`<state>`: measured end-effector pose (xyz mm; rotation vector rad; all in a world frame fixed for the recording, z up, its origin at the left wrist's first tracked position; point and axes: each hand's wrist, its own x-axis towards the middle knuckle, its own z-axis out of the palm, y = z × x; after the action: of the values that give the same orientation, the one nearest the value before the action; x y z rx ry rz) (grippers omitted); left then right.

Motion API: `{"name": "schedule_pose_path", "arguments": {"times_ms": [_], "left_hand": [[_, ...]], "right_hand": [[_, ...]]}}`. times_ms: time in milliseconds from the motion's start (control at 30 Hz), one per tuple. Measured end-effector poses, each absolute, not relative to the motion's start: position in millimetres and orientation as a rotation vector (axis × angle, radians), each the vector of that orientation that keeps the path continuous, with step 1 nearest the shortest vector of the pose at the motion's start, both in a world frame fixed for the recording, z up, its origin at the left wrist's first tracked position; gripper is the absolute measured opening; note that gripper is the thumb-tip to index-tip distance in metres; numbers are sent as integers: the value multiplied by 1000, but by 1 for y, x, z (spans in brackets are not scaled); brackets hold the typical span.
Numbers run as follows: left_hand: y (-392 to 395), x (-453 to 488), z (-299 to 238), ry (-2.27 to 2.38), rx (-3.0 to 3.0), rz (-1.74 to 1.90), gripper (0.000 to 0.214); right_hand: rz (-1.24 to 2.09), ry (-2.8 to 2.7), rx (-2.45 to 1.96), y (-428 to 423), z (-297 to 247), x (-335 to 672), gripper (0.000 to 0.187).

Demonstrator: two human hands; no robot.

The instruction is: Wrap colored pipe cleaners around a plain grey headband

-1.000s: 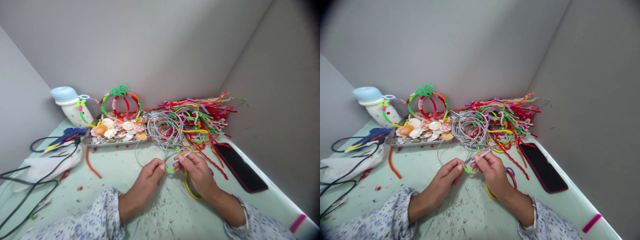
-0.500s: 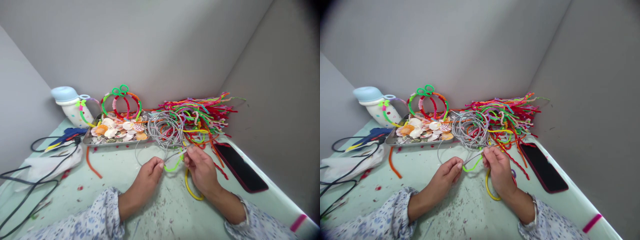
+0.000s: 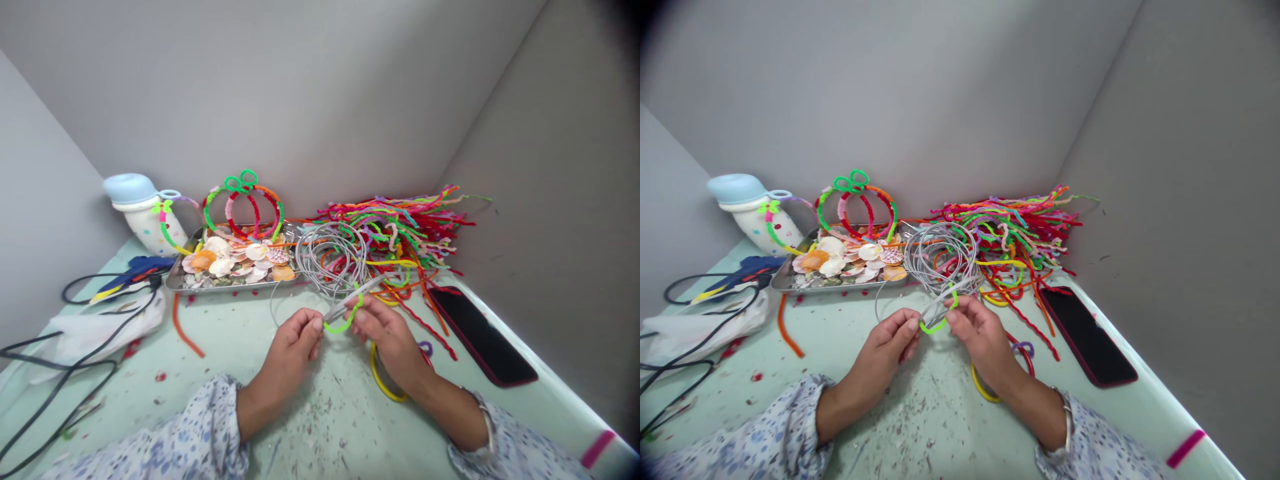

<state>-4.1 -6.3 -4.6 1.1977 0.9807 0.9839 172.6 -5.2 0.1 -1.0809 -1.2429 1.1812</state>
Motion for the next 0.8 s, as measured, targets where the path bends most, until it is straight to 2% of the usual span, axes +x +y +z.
{"name": "schedule_pose_path", "arguments": {"times_ms": [200,467,633,800], "left_hand": [[-4,-4,-6,966,1183,972,27],[-4,-4,-6,989,1162,961,29],[-4,-4,-6,972,1164,941,30],[-4,-4,-6,945,1207,885,28]], "right_hand": [[1219,-1416,-1139,-10,0,166,16],[1008,-1664,-1099,-13,-4,166,5],[789,-1854,-973,-11,-5,169,25],[863,-1570,-1090,-10,-8,172,13]]}}
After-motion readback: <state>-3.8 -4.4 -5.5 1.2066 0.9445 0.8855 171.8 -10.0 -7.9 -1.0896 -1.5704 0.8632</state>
